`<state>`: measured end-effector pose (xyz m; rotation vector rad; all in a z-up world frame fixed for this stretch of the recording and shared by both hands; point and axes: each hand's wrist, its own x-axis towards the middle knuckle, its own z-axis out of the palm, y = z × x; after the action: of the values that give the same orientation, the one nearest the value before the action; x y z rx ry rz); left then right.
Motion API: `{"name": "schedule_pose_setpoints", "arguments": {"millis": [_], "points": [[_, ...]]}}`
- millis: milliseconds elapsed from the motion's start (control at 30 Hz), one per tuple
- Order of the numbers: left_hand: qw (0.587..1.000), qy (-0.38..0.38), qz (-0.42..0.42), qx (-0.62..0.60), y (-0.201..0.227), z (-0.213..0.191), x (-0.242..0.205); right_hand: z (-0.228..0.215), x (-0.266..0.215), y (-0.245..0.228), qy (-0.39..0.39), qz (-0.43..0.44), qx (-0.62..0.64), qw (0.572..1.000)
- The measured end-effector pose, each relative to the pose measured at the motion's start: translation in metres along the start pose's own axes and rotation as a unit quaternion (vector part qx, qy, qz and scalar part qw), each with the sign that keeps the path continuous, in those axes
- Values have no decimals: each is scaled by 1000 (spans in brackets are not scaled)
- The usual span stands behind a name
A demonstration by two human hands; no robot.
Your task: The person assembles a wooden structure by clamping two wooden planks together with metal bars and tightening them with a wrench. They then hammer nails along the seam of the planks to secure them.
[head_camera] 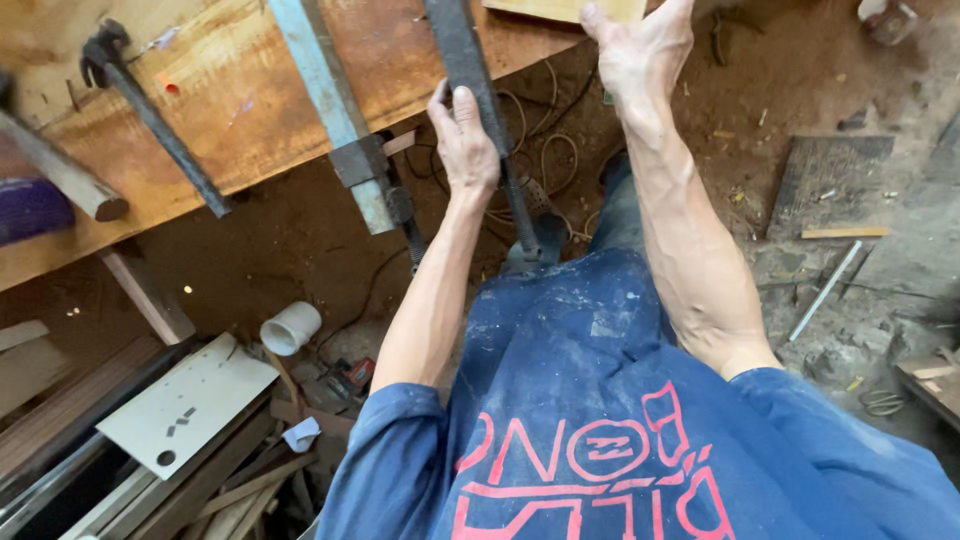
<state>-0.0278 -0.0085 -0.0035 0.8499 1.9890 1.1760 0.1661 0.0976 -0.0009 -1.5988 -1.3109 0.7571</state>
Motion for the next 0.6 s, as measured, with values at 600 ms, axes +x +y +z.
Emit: {"name": "schedule_pose_setpoints", "arguments": {"millis": [600], "points": [[999, -30, -5, -13, 18, -3, -4, -45, -90, 68, -157, 90, 147, 972]]}}
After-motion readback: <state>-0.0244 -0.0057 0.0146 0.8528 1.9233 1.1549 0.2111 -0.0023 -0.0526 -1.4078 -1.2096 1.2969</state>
